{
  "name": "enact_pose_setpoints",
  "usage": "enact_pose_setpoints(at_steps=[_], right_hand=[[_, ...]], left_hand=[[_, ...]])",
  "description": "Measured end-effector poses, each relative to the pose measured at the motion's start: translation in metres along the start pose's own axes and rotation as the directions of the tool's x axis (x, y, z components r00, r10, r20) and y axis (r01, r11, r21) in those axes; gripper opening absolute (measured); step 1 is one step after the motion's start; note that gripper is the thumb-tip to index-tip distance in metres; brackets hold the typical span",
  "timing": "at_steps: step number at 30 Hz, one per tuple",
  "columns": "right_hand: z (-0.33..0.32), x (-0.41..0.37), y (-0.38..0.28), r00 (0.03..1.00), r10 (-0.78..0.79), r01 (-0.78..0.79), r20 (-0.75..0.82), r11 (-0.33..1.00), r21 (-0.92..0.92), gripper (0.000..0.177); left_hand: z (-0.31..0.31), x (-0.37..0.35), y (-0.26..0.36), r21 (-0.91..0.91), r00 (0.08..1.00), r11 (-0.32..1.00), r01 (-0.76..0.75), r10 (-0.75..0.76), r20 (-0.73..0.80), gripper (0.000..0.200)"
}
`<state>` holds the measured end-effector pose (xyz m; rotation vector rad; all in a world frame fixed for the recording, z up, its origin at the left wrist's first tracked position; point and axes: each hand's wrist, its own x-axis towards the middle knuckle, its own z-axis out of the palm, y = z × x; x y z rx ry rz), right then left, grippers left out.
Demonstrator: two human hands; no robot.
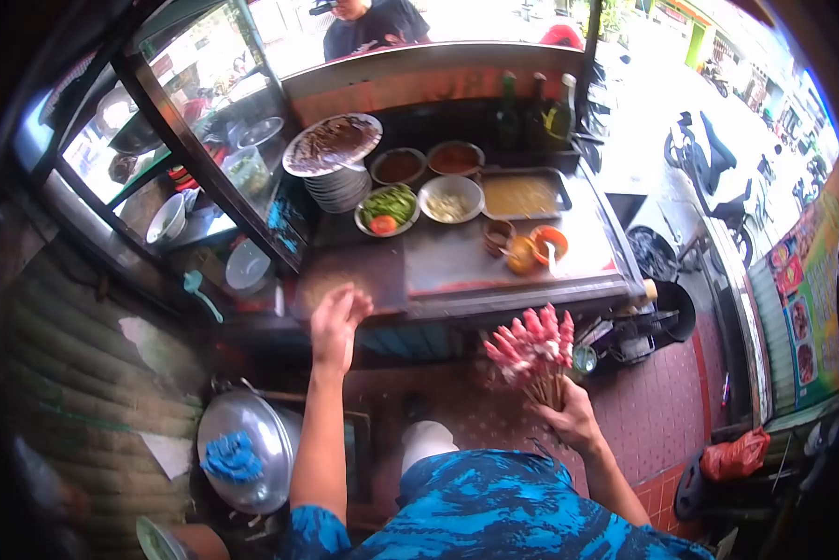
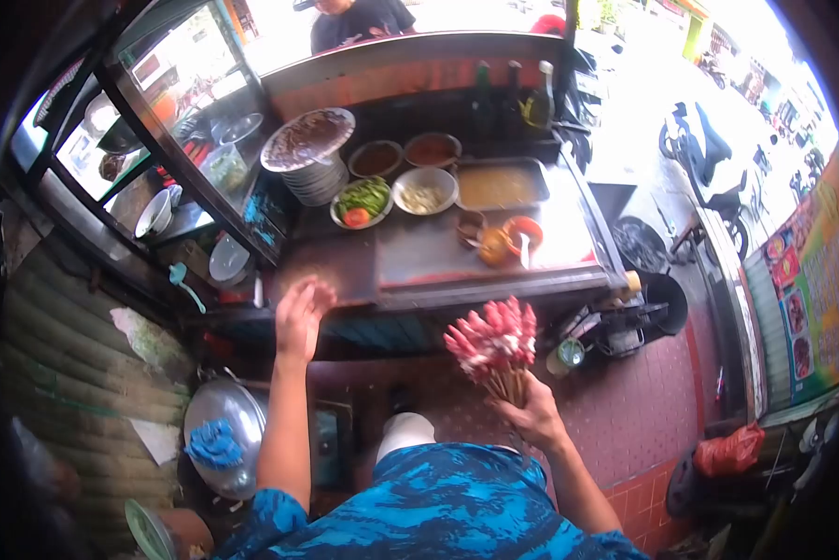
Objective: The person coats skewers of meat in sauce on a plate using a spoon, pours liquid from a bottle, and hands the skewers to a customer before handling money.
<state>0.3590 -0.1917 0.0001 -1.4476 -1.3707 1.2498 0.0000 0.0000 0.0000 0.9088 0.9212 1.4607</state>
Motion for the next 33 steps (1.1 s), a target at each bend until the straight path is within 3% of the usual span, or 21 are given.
enact_pose_setpoints(at_steps=[2,3,6,10,15,19,21,23,24,25,26,27,28,31,33], right_hand=[[-0.028,-0.022,0.004,0.996,0.066,-0.051,-0.056,0.972,0.229,0.035],[0.076,0.015,-0.036,0.984,0.177,-0.168,-0.003,0.937,0.306,0.035],[0.071,0.065,-0.068,0.961,0.241,-0.183,-0.134,0.92,0.347,0.033],[0.086,0.091,-0.08,0.931,0.251,-0.152,-0.265,0.927,0.344,0.03],[0.085,0.128,-0.088,0.931,0.283,-0.183,-0.231,0.908,0.378,0.029],[0.069,0.158,-0.083,0.966,0.217,-0.156,-0.142,0.923,0.352,0.028],[0.061,0.173,-0.081,0.976,0.194,-0.143,-0.102,0.917,0.371,0.028],[0.053,0.185,-0.08,0.983,0.175,-0.137,-0.06,0.907,0.398,0.028],[0.048,0.192,-0.083,0.983,0.178,-0.149,-0.041,0.911,0.386,0.027],[0.045,0.2,-0.083,0.983,0.181,-0.162,-0.016,0.914,0.371,0.027],[0.041,0.21,-0.074,0.995,0.099,-0.092,-0.013,0.962,0.258,0.027],[0.04,0.217,-0.081,0.993,0.118,-0.111,-0.023,0.97,0.215,0.028],[0.033,0.23,-0.049,0.998,-0.066,0.063,0.007,0.976,0.211,0.027],[0.038,0.251,-0.048,0.999,-0.04,0.048,-0.029,0.91,0.412,0.039],[0.033,0.249,-0.067,0.999,0.017,-0.032,0.041,0.923,0.384,0.045]], left_hand=[[0.031,0.021,-0.007,-0.078,1.0,0.997,-0.014,0.015,0.004,0.03],[-0.058,0.093,0.044,0.001,0.995,0.996,0.089,-0.089,-0.04,0.028],[-0.053,0.217,0.041,-0.118,0.998,0.992,0.048,-0.053,-0.035,0.031],[-0.072,0.273,0.042,-0.126,0.992,0.985,0.115,-0.12,-0.035,0.033],[-0.076,0.277,0.057,-0.067,0.979,0.977,0.202,-0.204,-0.02,0.03],[-0.078,0.279,0.066,-0.104,0.946,0.955,0.279,-0.292,-0.145,0.023],[-0.076,0.279,0.066,-0.17,0.929,0.953,0.25,-0.285,-0.234,0.017],[-0.08,0.273,0.064,-0.241,0.952,0.948,0.209,-0.254,-0.172,0.014],[-0.06,0.264,0.075,-0.249,0.921,0.948,0.198,-0.267,-0.283,0.015],[-0.058,0.259,0.075,-0.267,0.93,0.948,0.17,-0.245,-0.276,0.013],[-0.053,0.257,0.078,-0.314,0.912,0.937,0.153,-0.257,-0.321,0.01],[-0.05,0.25,0.081,-0.289,0.933,0.95,0.117,-0.205,-0.296,0.009],[-0.05,0.244,0.08,-0.297,0.937,0.95,0.096,-0.187,-0.295,0.004],[-0.036,0.211,0.097,-0.244,0.949,0.969,0.029,-0.103,-0.299,0.014],[-0.033,0.181,0.102,-0.222,0.95,0.975,-0.021,-0.05,-0.308,0.015]])
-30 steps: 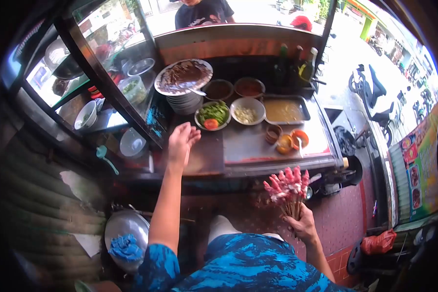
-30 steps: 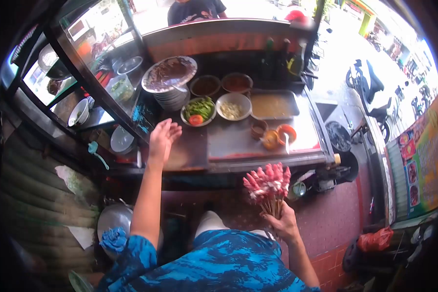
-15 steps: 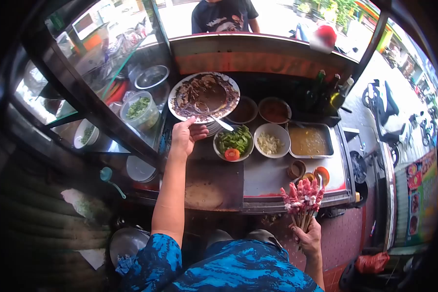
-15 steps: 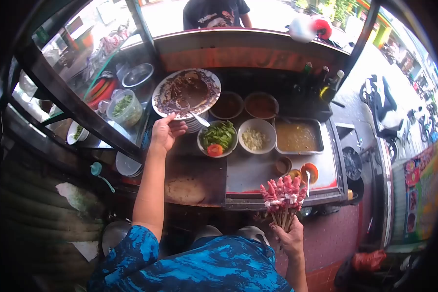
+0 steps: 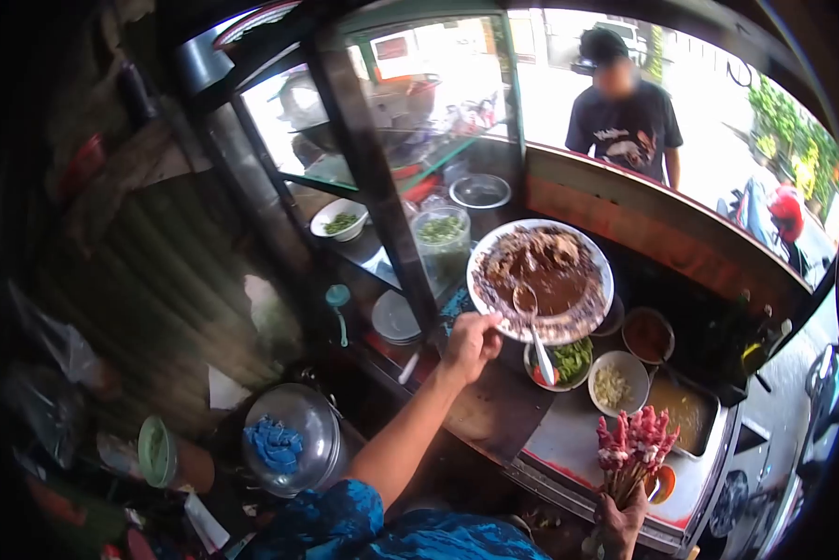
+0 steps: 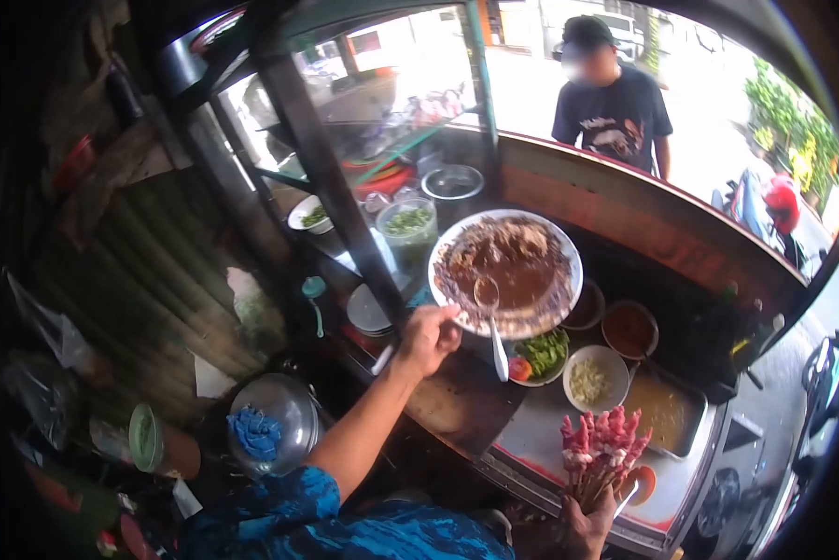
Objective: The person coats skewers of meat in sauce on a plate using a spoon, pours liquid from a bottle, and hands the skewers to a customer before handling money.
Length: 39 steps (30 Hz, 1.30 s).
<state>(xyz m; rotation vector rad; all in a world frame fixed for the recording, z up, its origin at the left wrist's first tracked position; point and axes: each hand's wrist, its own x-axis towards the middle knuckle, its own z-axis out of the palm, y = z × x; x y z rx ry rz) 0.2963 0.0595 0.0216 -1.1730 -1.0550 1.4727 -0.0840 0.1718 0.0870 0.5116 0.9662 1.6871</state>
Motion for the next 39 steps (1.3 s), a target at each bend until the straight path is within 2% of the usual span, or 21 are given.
enact_pose_setpoints(at_steps=[1,2,4,5,6,7,8,9,10,11,13,15,17,21,26,28,29,32,34,37,39], right_hand=[[-0.029,0.008,0.018,0.96,-0.109,0.134,0.257,0.988,-0.081,0.097],[-0.027,0.006,0.015,0.958,-0.11,0.138,0.266,0.987,-0.087,0.097],[-0.014,0.0,-0.013,0.983,-0.142,0.156,0.112,0.98,-0.126,0.045],[-0.013,0.0,-0.035,0.962,-0.116,0.184,0.247,0.944,-0.275,0.058],[0.005,0.007,-0.05,0.982,0.08,-0.121,0.171,0.963,0.242,0.042],[0.016,0.008,-0.058,0.945,0.281,-0.314,0.166,0.639,0.702,0.029],[-0.011,0.02,-0.039,0.998,0.056,-0.061,0.036,0.987,0.152,0.026],[-0.004,0.009,-0.092,0.959,0.095,-0.013,0.266,0.955,-0.297,0.026],[0.023,-0.002,-0.127,0.939,-0.018,0.291,0.344,0.579,-0.762,0.029],[0.036,0.006,-0.143,0.921,0.028,0.322,0.387,0.501,-0.803,0.034],[0.066,0.013,-0.157,0.834,0.039,0.504,0.55,0.353,-0.788,0.031],[0.103,0.034,-0.17,0.756,0.222,0.608,0.616,0.112,-0.786,0.026],[0.157,0.031,-0.176,0.734,0.431,0.607,0.525,-0.067,-0.792,0.011],[0.196,0.065,-0.129,0.543,0.491,0.839,0.681,-0.354,-0.414,0.009],[0.257,0.082,-0.089,0.603,0.648,0.797,0.465,-0.471,-0.378,0.015],[0.273,0.082,-0.075,0.568,0.671,0.807,0.477,-0.567,-0.163,0.015],[0.279,0.081,-0.07,0.622,0.684,0.768,0.382,-0.628,-0.126,0.013],[0.285,0.074,-0.07,0.676,0.658,0.723,0.332,-0.679,-0.126,0.013],[0.281,0.07,-0.065,0.675,0.669,0.727,0.312,-0.675,-0.126,0.013],[0.269,0.071,-0.074,0.669,0.672,0.736,0.317,-0.658,-0.159,0.013],[0.257,0.081,-0.085,0.679,0.674,0.734,0.291,-0.615,-0.288,0.013]], left_hand=[[-0.006,-0.02,-0.011,-0.005,1.0,1.0,0.028,-0.028,0.013,0.017],[-0.01,-0.041,-0.01,0.004,0.998,0.999,0.047,-0.047,0.037,0.019],[-0.01,-0.079,-0.004,0.063,0.997,0.996,0.069,-0.068,-0.019,0.017],[-0.017,-0.096,-0.005,0.132,0.992,0.985,0.107,-0.098,-0.077,0.016],[-0.028,-0.113,-0.007,0.085,0.988,0.985,0.15,-0.147,-0.035,0.017],[-0.035,-0.127,-0.012,0.053,0.983,0.983,0.174,-0.17,-0.07,0.017],[-0.032,-0.143,-0.014,0.003,0.97,0.975,0.222,-0.22,-0.099,0.017],[-0.048,-0.152,-0.03,0.006,0.965,0.967,0.253,-0.252,-0.072,0.017],[-0.07,-0.16,-0.046,0.02,0.961,0.961,0.274,-0.273,-0.046,0.016],[-0.085,-0.165,-0.06,-0.042,0.96,0.96,0.278,-0.279,-0.032,0.016],[-0.105,-0.177,-0.067,-0.021,0.95,0.951,0.308,-0.309,-0.042,0.016],[-0.121,-0.178,-0.085,0.028,0.946,0.947,0.32,-0.317,-0.064,0.021],[-0.144,-0.179,-0.101,0.041,0.948,0.947,0.319,-0.319,-0.02,0.023],[-0.171,-0.172,-0.128,0.095,0.949,0.947,0.306,-0.312,0.05,0.022],[-0.181,-0.152,-0.135,0.134,0.935,0.942,0.307,-0.325,0.143,0.026],[-0.184,-0.151,-0.133,0.173,0.924,0.935,0.309,-0.338,0.179,0.033],[-0.183,-0.153,-0.134,0.154,0.914,0.929,0.335,-0.361,0.186,0.036],[-0.187,-0.168,-0.136,0.146,0.881,0.911,0.387,-0.412,0.232,0.046],[-0.171,-0.188,-0.128,0.27,0.754,0.788,0.554,-0.612,0.24,0.045],[-0.149,-0.204,-0.128,0.225,0.657,0.753,0.619,-0.653,0.377,0.035],[-0.145,-0.208,-0.133,0.248,0.686,0.786,0.566,-0.616,0.387,0.031]])
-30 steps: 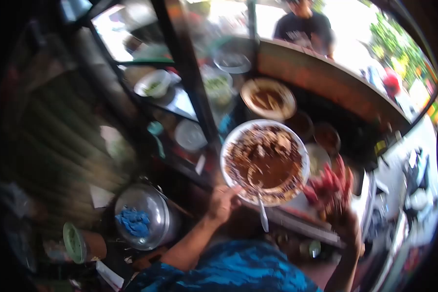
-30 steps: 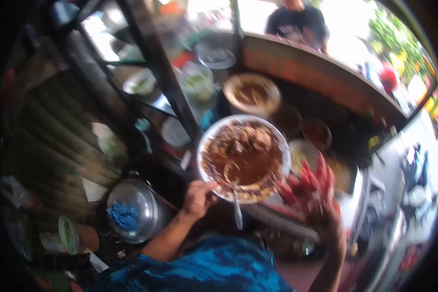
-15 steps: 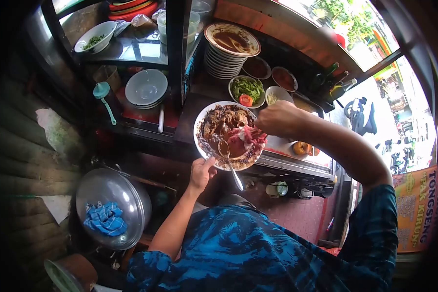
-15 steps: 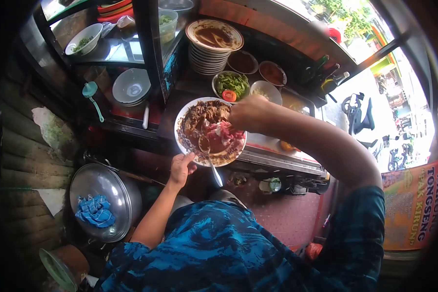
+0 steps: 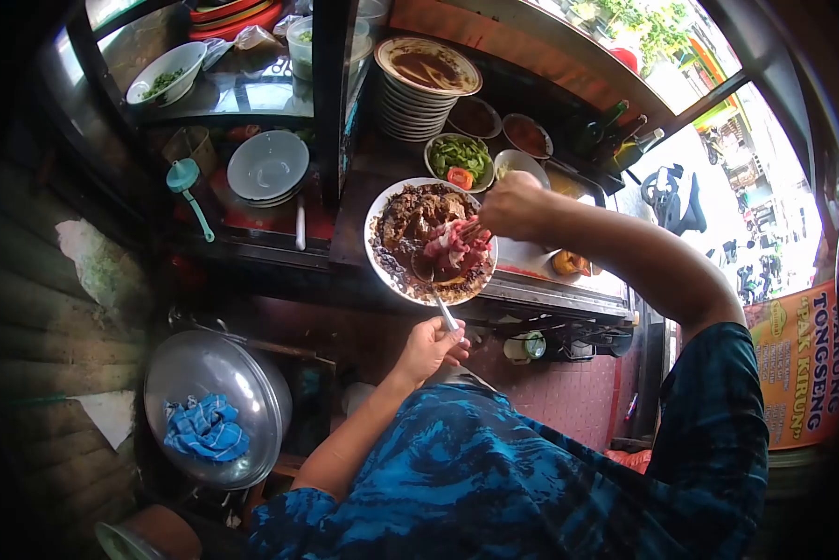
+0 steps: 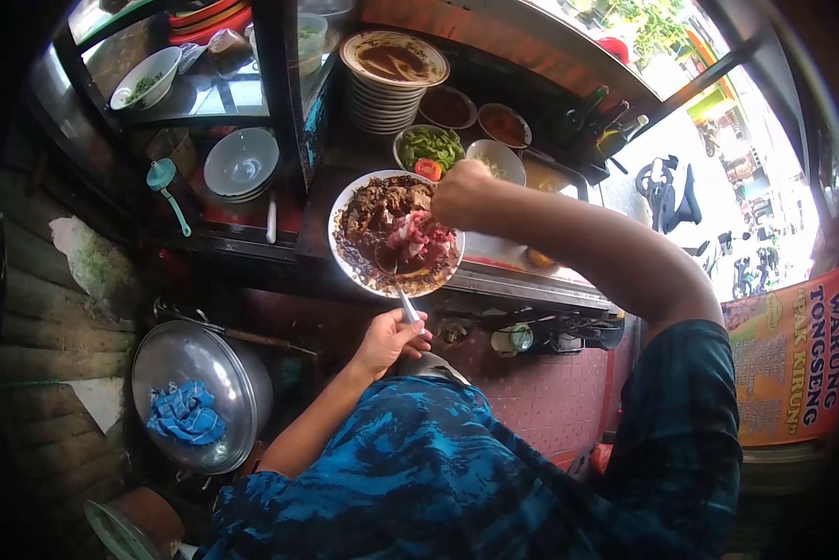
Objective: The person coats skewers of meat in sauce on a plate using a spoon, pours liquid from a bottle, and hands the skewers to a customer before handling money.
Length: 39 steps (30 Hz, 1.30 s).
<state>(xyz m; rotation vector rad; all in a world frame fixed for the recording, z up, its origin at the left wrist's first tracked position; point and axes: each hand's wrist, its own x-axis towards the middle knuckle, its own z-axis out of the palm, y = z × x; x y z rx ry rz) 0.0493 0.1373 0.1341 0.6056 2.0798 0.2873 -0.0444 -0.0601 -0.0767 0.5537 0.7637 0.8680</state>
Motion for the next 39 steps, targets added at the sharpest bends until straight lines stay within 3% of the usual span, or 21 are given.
enact_pose_setpoints(at_steps=[1,3,4,6,7,9,10,11,12,14,15,20,22,26,28,29,31,33,35,36,39], right_hand=[[0.01,-0.005,0.014,1.0,0.003,-0.003,-0.004,1.0,0.003,0.013],[0.046,-0.017,0.043,0.999,-0.029,0.032,-0.012,0.948,0.315,0.018],[0.07,-0.023,0.053,0.999,-0.029,0.034,-0.02,0.947,0.319,0.018],[0.111,-0.03,0.061,0.951,-0.276,0.308,-0.139,0.82,0.482,0.021],[0.106,-0.054,0.043,0.998,-0.065,0.045,-0.01,0.568,0.821,0.029],[0.158,-0.055,0.011,0.997,-0.004,-0.075,0.076,0.129,0.989,0.031],[0.166,-0.057,-0.014,0.997,-0.009,-0.083,0.083,-0.141,0.986,0.029],[0.167,-0.058,-0.04,0.995,-0.01,-0.093,0.099,-0.439,0.893,0.026],[0.182,-0.046,-0.068,1.0,-0.011,-0.022,0.019,-0.617,0.787,0.023],[0.175,-0.03,-0.113,0.999,0.019,0.043,-0.051,-0.857,0.513,0.021],[0.172,-0.019,-0.129,0.998,0.025,0.046,-0.054,-0.903,0.426,0.019],[0.149,0.006,-0.164,0.994,0.084,0.094,-0.073,-0.984,0.153,0.021],[0.148,0.007,-0.162,0.996,0.082,0.075,0.022,-0.971,0.229,0.03],[0.162,-0.014,-0.148,0.999,0.03,0.019,0.031,-0.951,0.308,0.04],[0.174,-0.022,-0.146,0.927,0.361,0.202,0.105,-0.712,0.673,0.044],[0.176,-0.023,-0.143,0.929,0.357,0.2,0.1,-0.71,0.676,0.044],[0.169,-0.036,-0.136,0.803,0.595,0.335,0.045,-0.512,0.791,0.042],[0.149,-0.043,-0.128,0.83,0.558,0.4,0.001,-0.596,0.696,0.038],[0.137,-0.04,-0.119,0.884,0.435,0.443,-0.171,-0.664,0.602,0.024],[0.132,-0.038,-0.117,0.906,0.402,0.406,-0.133,-0.733,0.545,0.019],[0.136,-0.03,-0.109,0.902,0.412,0.416,-0.129,-0.751,0.513,0.023]], left_hand=[[0.003,-0.001,0.002,0.038,0.999,0.998,-0.049,0.049,-0.004,0.027],[0.002,-0.009,0.009,0.049,0.999,0.999,-0.015,0.016,-0.038,0.021],[-0.001,-0.015,0.013,0.08,0.999,0.997,-0.012,0.015,-0.038,0.021],[-0.002,-0.034,0.029,0.146,0.999,0.989,-0.006,0.013,-0.05,0.018],[-0.004,-0.043,0.037,0.154,0.998,0.988,-0.003,0.011,-0.055,0.018],[-0.007,-0.057,0.051,0.217,0.999,0.976,0.023,-0.013,-0.05,0.018],[-0.005,-0.063,0.06,0.213,0.998,0.977,0.018,-0.004,-0.066,0.019],[-0.005,-0.066,0.065,0.18,0.997,0.984,-0.005,0.018,-0.071,0.019],[-0.003,-0.067,0.07,0.16,0.996,0.987,-0.009,0.023,-0.088,0.019],[0.002,-0.067,0.081,0.168,0.993,0.986,-0.02,0.04,-0.113,0.018],[0.006,-0.067,0.087,0.181,0.993,0.983,-0.005,0.027,-0.116,0.018],[0.027,-0.055,0.104,0.26,0.984,0.964,-0.054,0.096,-0.153,0.019],[0.032,-0.051,0.103,0.281,0.984,0.958,-0.048,0.094,-0.152,0.02],[0.042,-0.041,0.1,0.296,0.984,0.954,-0.053,0.1,-0.146,0.021],[0.048,-0.039,0.1,0.301,0.985,0.952,-0.048,0.096,-0.146,0.021],[0.053,-0.036,0.1,0.298,0.983,0.953,-0.05,0.099,-0.151,0.021],[0.062,-0.031,0.099,0.351,0.993,0.936,-0.027,0.065,-0.096,0.019],[0.071,-0.021,0.094,0.398,0.996,0.917,-0.004,0.039,-0.081,0.018],[0.085,-0.01,0.09,0.554,0.988,0.823,-0.127,0.155,-0.004,0.019],[0.09,-0.007,0.091,0.596,0.989,0.796,-0.107,0.144,-0.016,0.017],[0.091,-0.001,0.086,0.626,0.977,0.769,-0.127,0.206,-0.056,0.02]])
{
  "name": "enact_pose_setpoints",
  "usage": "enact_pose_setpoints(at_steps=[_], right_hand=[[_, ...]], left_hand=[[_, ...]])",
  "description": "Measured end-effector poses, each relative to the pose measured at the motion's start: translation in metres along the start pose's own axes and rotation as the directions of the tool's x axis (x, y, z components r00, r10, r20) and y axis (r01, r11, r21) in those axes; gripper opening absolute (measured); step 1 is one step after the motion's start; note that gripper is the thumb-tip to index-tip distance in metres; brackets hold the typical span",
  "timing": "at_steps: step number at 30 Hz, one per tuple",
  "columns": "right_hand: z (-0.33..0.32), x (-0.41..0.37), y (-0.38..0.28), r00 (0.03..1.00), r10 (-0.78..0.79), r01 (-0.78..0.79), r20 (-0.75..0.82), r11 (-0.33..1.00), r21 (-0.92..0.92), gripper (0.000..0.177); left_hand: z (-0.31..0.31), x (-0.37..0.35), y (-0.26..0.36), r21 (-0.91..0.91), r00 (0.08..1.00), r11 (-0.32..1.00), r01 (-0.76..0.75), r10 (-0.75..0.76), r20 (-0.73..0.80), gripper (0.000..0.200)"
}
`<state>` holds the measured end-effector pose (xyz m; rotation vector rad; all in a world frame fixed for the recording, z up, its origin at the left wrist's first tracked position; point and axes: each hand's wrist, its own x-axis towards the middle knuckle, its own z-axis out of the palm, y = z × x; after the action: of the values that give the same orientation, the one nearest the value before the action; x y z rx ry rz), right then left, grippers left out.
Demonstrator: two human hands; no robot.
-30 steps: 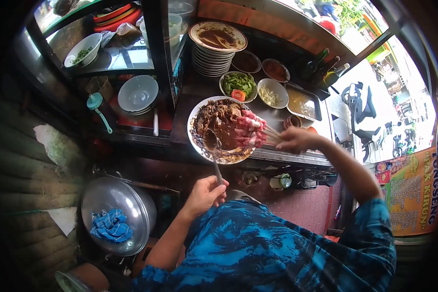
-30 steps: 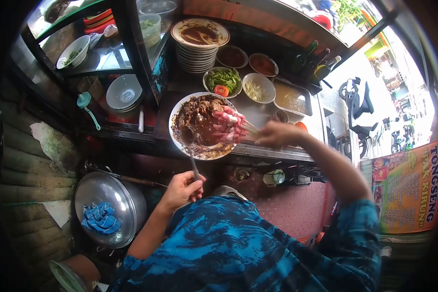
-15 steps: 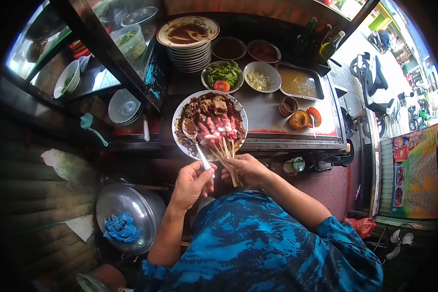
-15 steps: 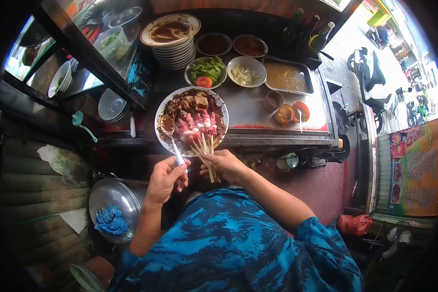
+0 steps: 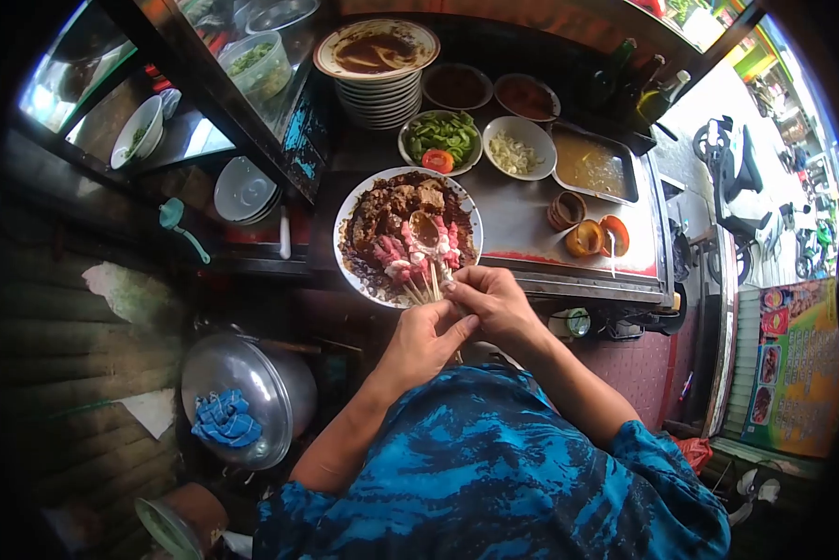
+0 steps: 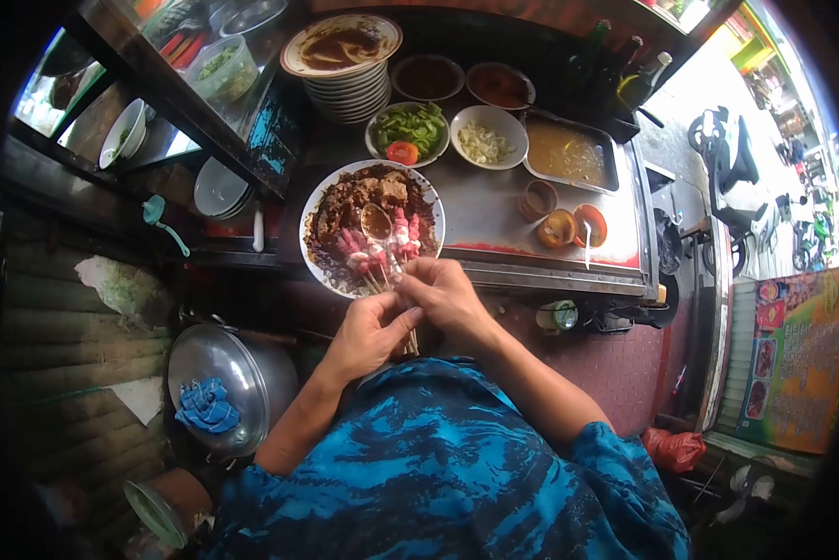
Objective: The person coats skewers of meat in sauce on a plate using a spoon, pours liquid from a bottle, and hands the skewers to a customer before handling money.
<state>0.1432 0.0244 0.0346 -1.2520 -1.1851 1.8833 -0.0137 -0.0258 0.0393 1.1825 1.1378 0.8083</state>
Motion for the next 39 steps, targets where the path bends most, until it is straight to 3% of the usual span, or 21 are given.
enact_pose_setpoints(at_steps=[2,4,6,7,8,9,10,12,13,14,16,17,18,21,25,26,28,32,36,38,39], right_hand=[[-0.004,-0.001,-0.008,0.997,0.061,-0.053,-0.056,0.99,0.129,0.016],[-0.019,0.001,-0.017,0.984,-0.123,0.095,-0.131,0.974,-0.206,0.017],[-0.041,0.004,-0.019,0.969,-0.133,0.05,-0.208,0.93,-0.363,0.018],[-0.057,0.011,-0.008,0.926,-0.328,0.177,-0.189,0.816,-0.55,0.018],[-0.063,0.011,-0.017,0.901,-0.4,0.195,-0.168,0.719,-0.667,0.016],[-0.069,0.016,-0.015,0.881,-0.452,0.208,-0.141,0.638,-0.741,0.017],[-0.073,0.02,-0.013,0.859,-0.501,0.219,-0.107,0.547,-0.808,0.017],[-0.076,0.026,-0.006,0.877,-0.478,0.235,-0.052,0.521,-0.82,0.018],[-0.076,0.029,-0.003,0.888,-0.46,0.25,-0.005,0.493,-0.834,0.019],[-0.076,0.031,0.001,0.89,-0.456,0.256,0.004,0.493,-0.831,0.019],[-0.074,0.034,0.002,0.869,-0.482,0.353,0.111,0.445,-0.823,0.021],[-0.075,0.03,-0.002,0.884,-0.467,0.296,0.028,0.513,-0.806,0.021],[-0.079,0.031,-0.005,0.885,-0.465,0.3,0.033,0.514,-0.803,0.021],[-0.094,0.041,-0.013,0.811,-0.579,0.128,-0.083,0.315,-0.94,0.019],[-0.091,0.06,-0.012,0.823,-0.567,0.195,0.04,0.216,-0.957,0.015],[-0.085,0.064,-0.01,0.884,-0.465,0.144,0.039,0.191,-0.971,0.017],[-0.071,0.075,-0.001,0.922,-0.357,0.245,0.15,0.237,-0.94,0.017],[-0.053,0.101,-0.001,0.858,-0.445,0.399,0.257,0.263,-0.878,0.02],[-0.05,0.129,0.005,0.762,-0.487,0.584,0.427,0.23,-0.779,0.025],[-0.055,0.123,-0.008,0.795,-0.285,0.607,0.536,0.339,-0.719,0.022],[-0.058,0.118,-0.012,0.786,-0.293,0.617,0.545,0.305,-0.726,0.027]], left_hand=[[-0.002,-0.007,-0.003,-0.009,0.999,0.999,0.044,-0.045,-0.022,0.027],[-0.005,-0.019,-0.019,0.003,0.984,0.997,0.076,-0.074,-0.161,0.03],[-0.005,-0.034,-0.054,0.023,0.97,0.982,0.187,-0.181,-0.16,0.024],[-0.001,-0.04,-0.074,-0.047,0.957,0.986,0.162,-0.168,-0.238,0.022],[0.003,-0.044,-0.086,-0.115,0.936,0.984,0.133,-0.163,-0.313,0.023],[0.004,-0.044,-0.085,-0.263,0.928,0.939,0.221,-0.285,-0.238,0.034],[0.008,-0.04,-0.084,-0.268,0.924,0.936,0.228,-0.295,-0.244,0.034],[0.017,-0.021,-0.079,-0.751,0.925,0.626,0.213,-0.377,-0.052,0.038],[0.022,-0.011,-0.081,-0.83,0.939,0.522,0.197,-0.343,0.007,0.037],[0.024,-0.003,-0.082,-0.832,0.938,0.52,0.191,-0.347,-0.002,0.037],[0.027,0.008,-0.075,-0.855,0.914,0.429,0.293,-0.387,0.12,0.036],[0.029,0.008,-0.072,-0.879,0.895,0.368,0.302,-0.428,0.128,0.027],[0.027,0.006,-0.071,-0.881,0.894,0.368,0.298,-0.431,0.122,0.027],[0.013,-0.01,-0.059,-0.798,0.907,0.552,0.242,-0.421,-0.016,0.018],[-0.01,-0.03,-0.04,-0.556,0.911,0.795,0.244,-0.385,-0.151,0.021],[-0.019,-0.034,-0.031,-0.533,0.911,0.812,0.24,-0.377,-0.164,0.022],[-0.036,-0.041,-0.01,-0.42,0.922,0.877,0.233,-0.337,-0.192,0.022],[-0.065,-0.045,0.016,-0.242,0.915,0.941,0.235,-0.298,-0.273,0.024],[-0.078,-0.044,0.024,-0.245,0.928,0.949,0.197,-0.261,-0.266,0.023],[-0.08,-0.044,0.023,-0.243,0.93,0.951,0.193,-0.256,-0.263,0.023],[-0.079,-0.045,0.02,-0.297,0.929,0.934,0.197,-0.275,-0.248,0.022]])
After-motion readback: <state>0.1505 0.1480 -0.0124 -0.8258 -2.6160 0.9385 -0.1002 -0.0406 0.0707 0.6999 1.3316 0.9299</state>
